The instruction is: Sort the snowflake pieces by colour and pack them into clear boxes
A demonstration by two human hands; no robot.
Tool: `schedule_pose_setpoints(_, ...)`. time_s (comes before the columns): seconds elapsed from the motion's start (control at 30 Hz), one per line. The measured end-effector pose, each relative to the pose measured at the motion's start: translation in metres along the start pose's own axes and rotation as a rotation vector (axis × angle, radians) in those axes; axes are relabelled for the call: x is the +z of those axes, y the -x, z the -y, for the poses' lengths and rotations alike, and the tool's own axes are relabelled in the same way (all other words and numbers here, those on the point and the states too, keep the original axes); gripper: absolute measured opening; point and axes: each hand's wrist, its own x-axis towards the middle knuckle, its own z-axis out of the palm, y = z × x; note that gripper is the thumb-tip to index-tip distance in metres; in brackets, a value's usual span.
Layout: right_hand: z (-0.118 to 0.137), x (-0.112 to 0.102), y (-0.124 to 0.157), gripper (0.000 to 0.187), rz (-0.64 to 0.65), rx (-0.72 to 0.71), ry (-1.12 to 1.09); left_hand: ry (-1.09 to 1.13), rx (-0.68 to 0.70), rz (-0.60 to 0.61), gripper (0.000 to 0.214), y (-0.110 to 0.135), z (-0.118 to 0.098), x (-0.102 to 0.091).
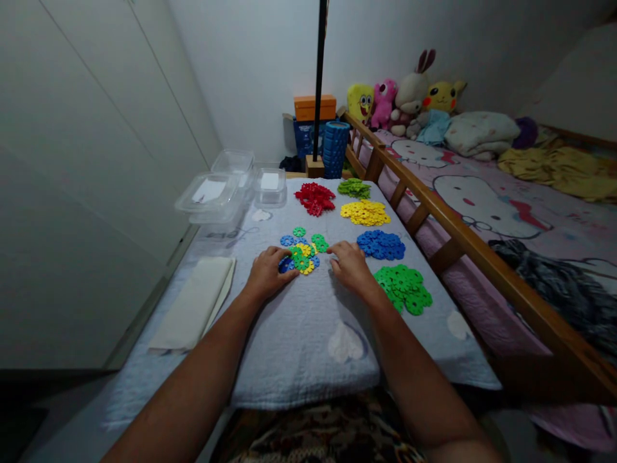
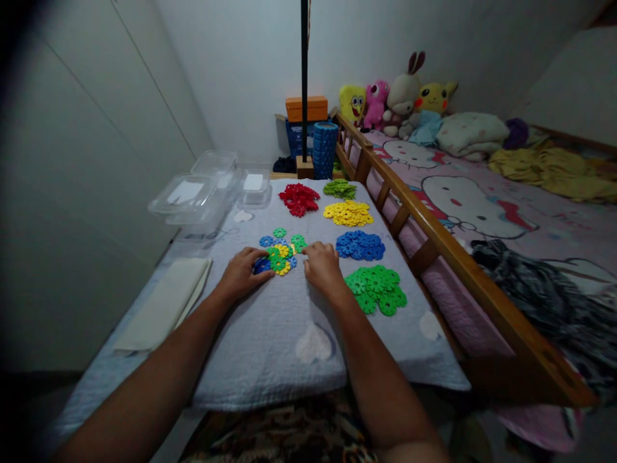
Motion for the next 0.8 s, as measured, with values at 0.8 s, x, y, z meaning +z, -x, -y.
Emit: schedule_pose_setpoints(0.8,-0.006,0.053,-0.018,0.042,-0.046,0.012,0.043,-0.047,-0.009,-0.021,0.064,0.004,-0.010,0.005)
